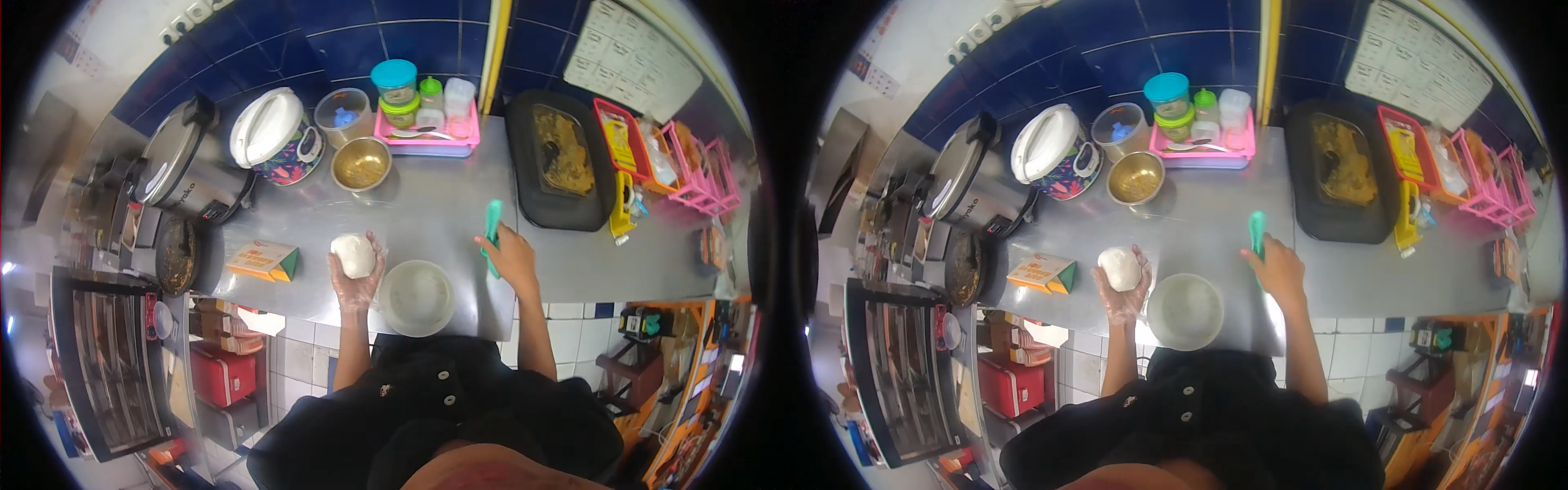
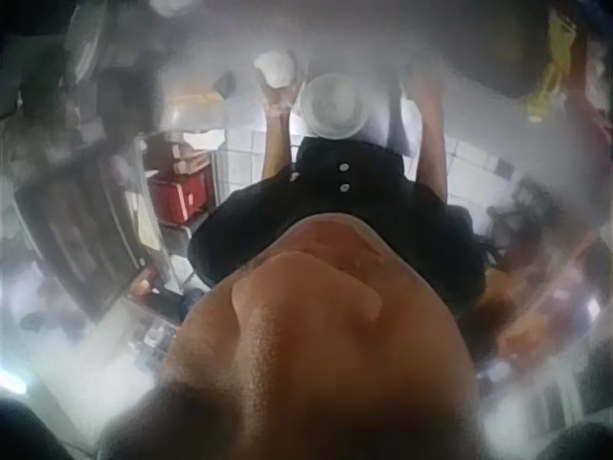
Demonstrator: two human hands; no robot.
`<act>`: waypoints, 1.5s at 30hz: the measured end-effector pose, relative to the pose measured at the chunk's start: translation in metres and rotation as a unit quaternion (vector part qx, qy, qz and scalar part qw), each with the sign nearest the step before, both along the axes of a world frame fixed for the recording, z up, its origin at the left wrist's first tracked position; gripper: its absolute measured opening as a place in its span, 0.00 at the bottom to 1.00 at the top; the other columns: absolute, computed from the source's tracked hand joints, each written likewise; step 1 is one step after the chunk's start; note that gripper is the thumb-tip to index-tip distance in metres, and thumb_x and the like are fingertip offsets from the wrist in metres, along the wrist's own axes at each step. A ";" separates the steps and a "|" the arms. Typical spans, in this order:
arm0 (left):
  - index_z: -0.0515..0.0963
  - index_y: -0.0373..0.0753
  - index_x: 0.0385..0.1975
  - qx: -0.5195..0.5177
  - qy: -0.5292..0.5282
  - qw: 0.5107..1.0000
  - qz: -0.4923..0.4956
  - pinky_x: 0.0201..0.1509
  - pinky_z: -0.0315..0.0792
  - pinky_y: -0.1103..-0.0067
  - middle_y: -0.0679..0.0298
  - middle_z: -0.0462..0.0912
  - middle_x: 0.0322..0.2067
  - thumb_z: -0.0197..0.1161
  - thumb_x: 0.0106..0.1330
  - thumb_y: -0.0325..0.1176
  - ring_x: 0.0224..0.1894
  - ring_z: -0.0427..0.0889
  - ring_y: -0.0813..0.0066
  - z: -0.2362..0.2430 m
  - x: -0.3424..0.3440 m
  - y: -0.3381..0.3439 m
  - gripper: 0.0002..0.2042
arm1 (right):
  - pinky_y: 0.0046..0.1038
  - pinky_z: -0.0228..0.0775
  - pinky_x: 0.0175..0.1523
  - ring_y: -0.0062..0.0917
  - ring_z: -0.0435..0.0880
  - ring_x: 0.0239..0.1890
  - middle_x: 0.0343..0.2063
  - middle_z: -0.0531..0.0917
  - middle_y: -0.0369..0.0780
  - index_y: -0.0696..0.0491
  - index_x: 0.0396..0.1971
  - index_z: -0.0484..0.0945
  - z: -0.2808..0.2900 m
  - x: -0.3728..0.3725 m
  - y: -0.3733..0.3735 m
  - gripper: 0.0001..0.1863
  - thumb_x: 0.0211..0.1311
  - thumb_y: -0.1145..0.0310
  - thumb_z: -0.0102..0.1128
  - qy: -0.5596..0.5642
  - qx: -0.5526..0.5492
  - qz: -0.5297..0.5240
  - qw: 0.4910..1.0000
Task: The person places several food boxes into a plastic bag, ties it, and then prepares a small portion of food by placing it in a separate bag and adding a liquid from a bottle.
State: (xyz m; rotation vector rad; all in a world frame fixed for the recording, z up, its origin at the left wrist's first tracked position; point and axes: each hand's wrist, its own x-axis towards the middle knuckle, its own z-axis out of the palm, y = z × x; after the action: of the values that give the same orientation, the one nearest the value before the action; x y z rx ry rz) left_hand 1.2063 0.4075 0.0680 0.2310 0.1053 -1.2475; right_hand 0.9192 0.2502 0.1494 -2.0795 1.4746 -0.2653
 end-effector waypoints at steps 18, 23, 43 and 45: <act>0.71 0.41 0.54 0.112 -0.578 0.805 -0.077 0.56 0.72 0.76 0.62 0.78 0.50 0.67 0.69 0.34 0.50 0.77 0.73 0.064 -0.080 -0.064 0.18 | 0.32 0.64 0.68 0.33 0.71 0.66 0.63 0.69 0.48 0.59 0.72 0.57 -0.011 0.074 0.056 0.32 0.73 0.66 0.57 -0.541 0.119 -0.020 0.832; 0.74 0.40 0.56 0.166 -0.744 0.646 -0.036 0.53 0.76 0.74 0.60 0.78 0.50 0.67 0.68 0.33 0.46 0.80 0.71 0.091 -0.083 -0.053 0.18 | 0.31 0.67 0.65 0.30 0.73 0.62 0.60 0.72 0.47 0.57 0.70 0.58 -0.022 0.056 0.043 0.27 0.76 0.69 0.52 -0.526 0.099 0.016 0.844; 0.74 0.40 0.58 0.034 -0.664 0.715 -0.215 0.54 0.76 0.78 0.64 0.80 0.48 0.66 0.65 0.28 0.51 0.80 0.74 0.099 -0.047 -0.052 0.21 | 0.21 0.72 0.41 0.17 0.79 0.39 0.43 0.80 0.37 0.52 0.58 0.70 0.003 0.040 0.041 0.16 0.76 0.66 0.55 -0.487 0.204 0.068 0.847; 0.75 0.40 0.52 0.072 -0.657 0.720 -0.212 0.50 0.76 0.78 0.67 0.81 0.44 0.68 0.66 0.30 0.47 0.80 0.78 0.092 -0.049 -0.056 0.16 | 0.22 0.73 0.45 0.20 0.80 0.44 0.50 0.78 0.39 0.51 0.59 0.70 0.001 0.040 0.041 0.20 0.71 0.66 0.62 -0.494 0.241 0.051 0.834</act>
State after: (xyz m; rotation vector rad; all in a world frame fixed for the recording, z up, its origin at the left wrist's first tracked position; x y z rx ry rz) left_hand 1.1577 0.3519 0.1596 1.2911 -1.1561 -1.2561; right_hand 0.9597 0.2915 0.1507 -1.2433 0.6755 -0.7116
